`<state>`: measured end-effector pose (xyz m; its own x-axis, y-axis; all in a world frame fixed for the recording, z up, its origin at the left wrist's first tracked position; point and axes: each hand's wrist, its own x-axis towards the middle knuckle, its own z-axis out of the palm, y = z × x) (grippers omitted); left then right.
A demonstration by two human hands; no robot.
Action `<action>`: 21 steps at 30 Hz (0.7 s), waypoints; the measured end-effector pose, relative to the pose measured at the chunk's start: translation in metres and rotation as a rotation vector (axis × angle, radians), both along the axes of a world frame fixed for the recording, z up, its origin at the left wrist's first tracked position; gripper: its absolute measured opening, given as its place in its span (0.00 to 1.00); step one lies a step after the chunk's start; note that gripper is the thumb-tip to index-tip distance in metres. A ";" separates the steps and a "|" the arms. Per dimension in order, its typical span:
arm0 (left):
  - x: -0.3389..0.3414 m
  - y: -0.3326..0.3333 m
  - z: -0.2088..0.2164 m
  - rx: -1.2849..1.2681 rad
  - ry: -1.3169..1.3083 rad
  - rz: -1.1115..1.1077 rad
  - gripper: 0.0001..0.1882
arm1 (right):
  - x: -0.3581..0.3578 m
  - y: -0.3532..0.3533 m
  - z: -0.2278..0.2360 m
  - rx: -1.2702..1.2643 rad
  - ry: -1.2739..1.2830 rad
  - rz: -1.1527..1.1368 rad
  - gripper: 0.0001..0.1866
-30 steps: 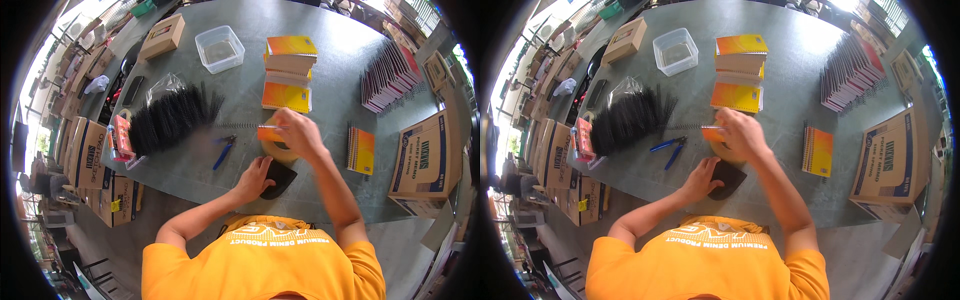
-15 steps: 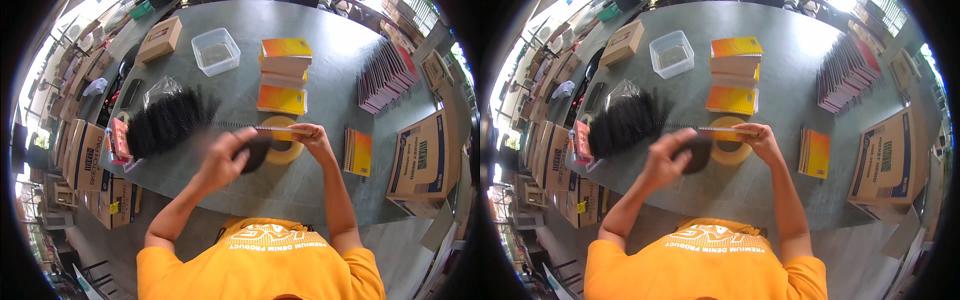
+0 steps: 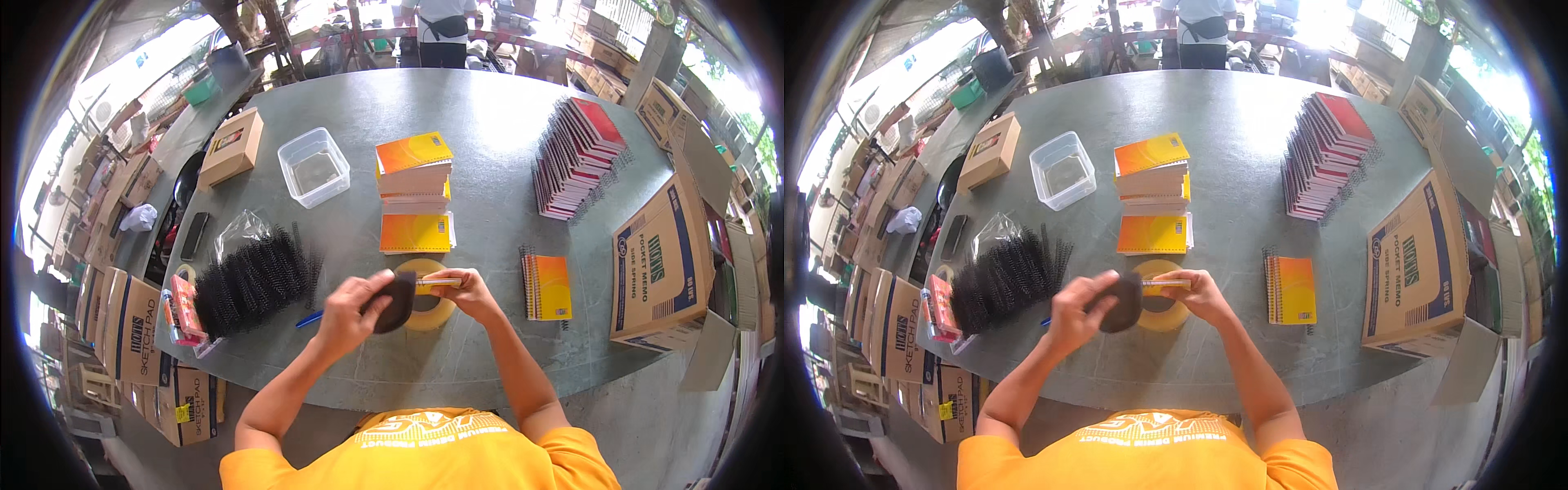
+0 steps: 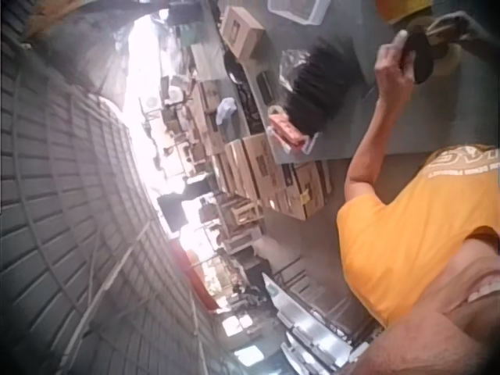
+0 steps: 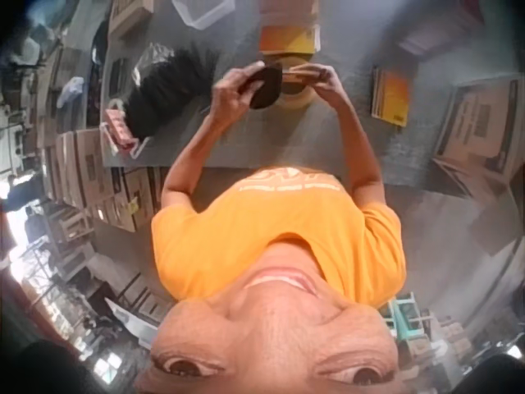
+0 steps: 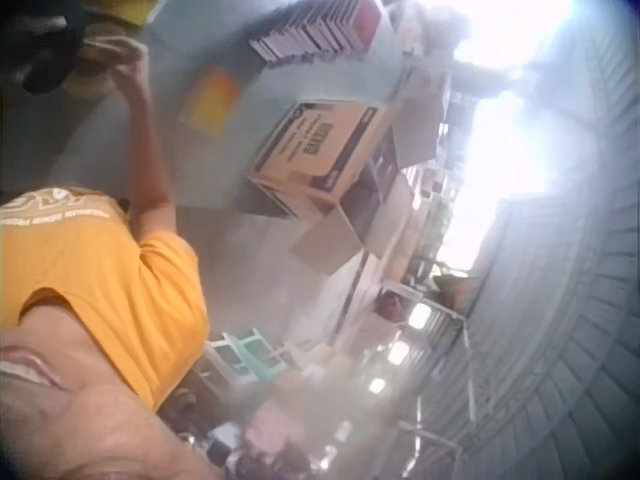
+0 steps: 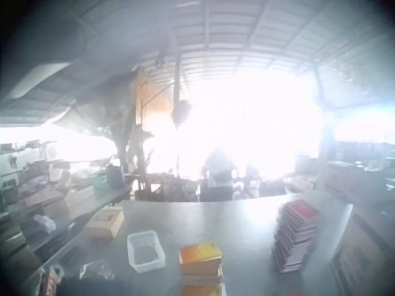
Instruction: The person threads a metal coil through the punched holes of small notepads, repeating the process for multiple notepads and placing them in a stack.
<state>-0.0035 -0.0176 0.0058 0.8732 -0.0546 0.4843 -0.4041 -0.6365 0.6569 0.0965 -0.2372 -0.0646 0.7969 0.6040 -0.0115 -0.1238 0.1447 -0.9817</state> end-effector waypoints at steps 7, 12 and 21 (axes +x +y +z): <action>0.007 -0.009 -0.007 0.079 0.040 -0.053 0.21 | -0.006 0.004 -0.006 0.065 0.049 -0.003 0.13; 0.020 -0.019 0.011 0.026 -0.164 0.067 0.22 | -0.013 0.004 -0.022 0.030 -0.025 -0.052 0.15; 0.018 -0.026 -0.006 0.118 0.052 -0.151 0.22 | -0.015 0.003 -0.007 -0.039 -0.059 -0.016 0.13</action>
